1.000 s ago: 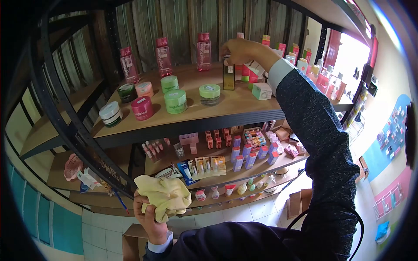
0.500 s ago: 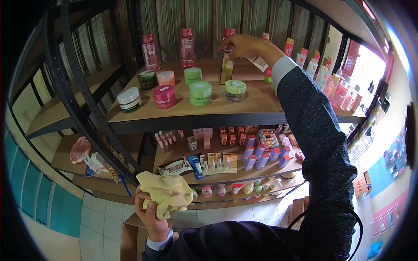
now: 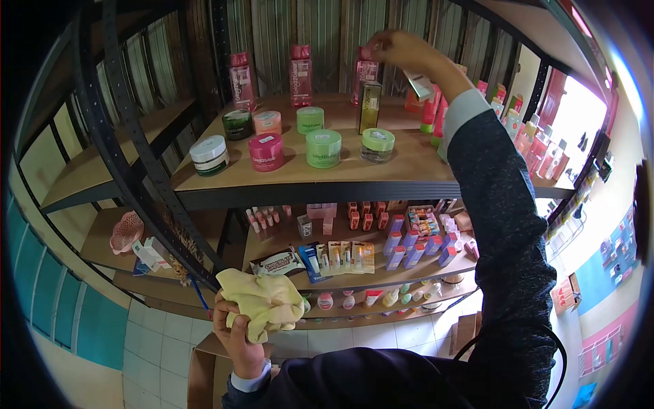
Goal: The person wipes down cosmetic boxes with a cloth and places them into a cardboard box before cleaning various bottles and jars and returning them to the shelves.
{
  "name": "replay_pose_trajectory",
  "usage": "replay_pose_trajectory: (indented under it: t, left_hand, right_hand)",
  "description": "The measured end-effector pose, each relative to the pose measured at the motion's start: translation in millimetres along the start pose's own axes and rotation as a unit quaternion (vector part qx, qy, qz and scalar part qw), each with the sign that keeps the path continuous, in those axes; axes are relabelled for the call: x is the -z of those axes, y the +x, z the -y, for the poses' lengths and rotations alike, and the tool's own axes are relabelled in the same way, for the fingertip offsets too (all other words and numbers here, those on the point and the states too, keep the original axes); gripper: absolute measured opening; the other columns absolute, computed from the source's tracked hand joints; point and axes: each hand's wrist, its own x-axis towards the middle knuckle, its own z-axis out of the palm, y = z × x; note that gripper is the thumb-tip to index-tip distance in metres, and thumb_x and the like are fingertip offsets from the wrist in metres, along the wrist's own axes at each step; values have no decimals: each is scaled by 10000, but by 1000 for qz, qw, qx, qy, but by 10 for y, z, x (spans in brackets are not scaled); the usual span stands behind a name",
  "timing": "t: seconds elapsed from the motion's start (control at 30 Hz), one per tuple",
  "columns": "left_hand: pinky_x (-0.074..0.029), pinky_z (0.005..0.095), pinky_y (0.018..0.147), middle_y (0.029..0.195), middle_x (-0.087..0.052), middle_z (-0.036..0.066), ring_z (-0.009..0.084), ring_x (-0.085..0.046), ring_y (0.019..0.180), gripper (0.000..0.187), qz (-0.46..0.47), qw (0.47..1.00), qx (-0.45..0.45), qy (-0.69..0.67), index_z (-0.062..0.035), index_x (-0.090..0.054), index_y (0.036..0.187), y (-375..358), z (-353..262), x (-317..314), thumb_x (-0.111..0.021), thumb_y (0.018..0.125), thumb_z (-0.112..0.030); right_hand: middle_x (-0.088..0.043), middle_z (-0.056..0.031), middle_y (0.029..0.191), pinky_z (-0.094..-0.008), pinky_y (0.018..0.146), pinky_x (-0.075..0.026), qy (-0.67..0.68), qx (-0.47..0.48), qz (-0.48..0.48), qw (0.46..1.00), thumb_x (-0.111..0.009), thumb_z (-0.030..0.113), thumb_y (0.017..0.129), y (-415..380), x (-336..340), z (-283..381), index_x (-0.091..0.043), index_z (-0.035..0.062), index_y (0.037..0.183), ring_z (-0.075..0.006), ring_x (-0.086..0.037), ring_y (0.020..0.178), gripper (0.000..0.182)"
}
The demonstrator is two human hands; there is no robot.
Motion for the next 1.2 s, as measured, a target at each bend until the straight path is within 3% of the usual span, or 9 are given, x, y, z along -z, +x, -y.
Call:
replay_pose_trajectory:
  t: [0.07,0.13,0.17,0.23,0.27,0.37,0.4,0.6,1.2]
  left_hand:
    - [-407,307,856,977,-461,68,181,-506,939,272,-8,1000,6,-6,-53,-424,847,-1,12,21,-582,808,-271]
    - [-406,309,860,980,-463,67,179,-504,942,262,-15,1000,13,-11,-55,-424,846,-7,33,52,-577,811,-265]
    - [-406,308,860,981,-466,65,178,-505,944,252,-12,1000,12,-13,-57,-425,846,-6,51,68,-570,813,-260]
    - [-406,308,860,982,-470,64,177,-505,946,241,-9,1000,9,-15,-60,-426,847,1,55,77,-563,816,-256]
    - [-406,307,860,976,-473,63,175,-506,946,237,-9,1000,8,-8,-62,-426,845,1,48,71,-559,818,-256]
    - [-409,306,855,971,-479,63,173,-507,941,234,-13,1000,4,0,-65,-426,842,9,34,93,-555,822,-258]
    - [-411,305,851,971,-482,64,172,-508,937,235,-16,1000,3,0,-65,-425,841,7,30,106,-554,824,-261]
    - [-426,310,843,987,-488,70,178,-517,939,230,-30,999,11,2,-66,-424,846,-13,21,207,-551,827,-256]
    - [-426,308,845,996,-486,75,177,-516,951,218,-33,999,16,1,-59,-421,841,1,8,175,-543,833,-239]
  right_hand:
    - [-597,-77,854,-330,694,-447,17,-12,-65,998,-540,351,821,130,44,-105,-560,46,1101,-200,-567,791,414]
    - [-552,-38,783,-310,628,-423,350,-45,-16,936,-456,292,842,320,45,-166,-516,39,1128,-159,-526,715,386]
    - [-552,-38,783,-310,628,-423,350,-44,-15,935,-456,292,842,311,25,-107,-516,39,1128,-159,-526,715,386]
    - [-591,-60,838,-307,672,-449,216,14,-82,973,-396,241,834,332,-48,102,-461,41,1194,-180,-567,767,417]
    - [-619,-84,910,-300,744,-464,187,44,-158,969,-471,184,797,402,-160,134,-507,32,1146,-195,-592,845,382]
    - [-627,-92,983,-305,813,-462,20,151,-36,988,-579,114,736,466,-166,222,-564,40,1078,-198,-595,925,350]
    - [-629,-83,994,-311,809,-464,20,125,-28,992,-660,61,665,452,-221,242,-605,51,1016,-193,-597,922,355]
    - [-638,-87,982,-325,801,-468,31,102,114,988,-706,104,653,404,-391,252,-617,67,1021,-203,-598,917,380]
    - [-635,-86,1023,-322,830,-457,5,90,143,986,-753,187,646,349,-427,206,-622,61,1037,-212,-585,975,431]
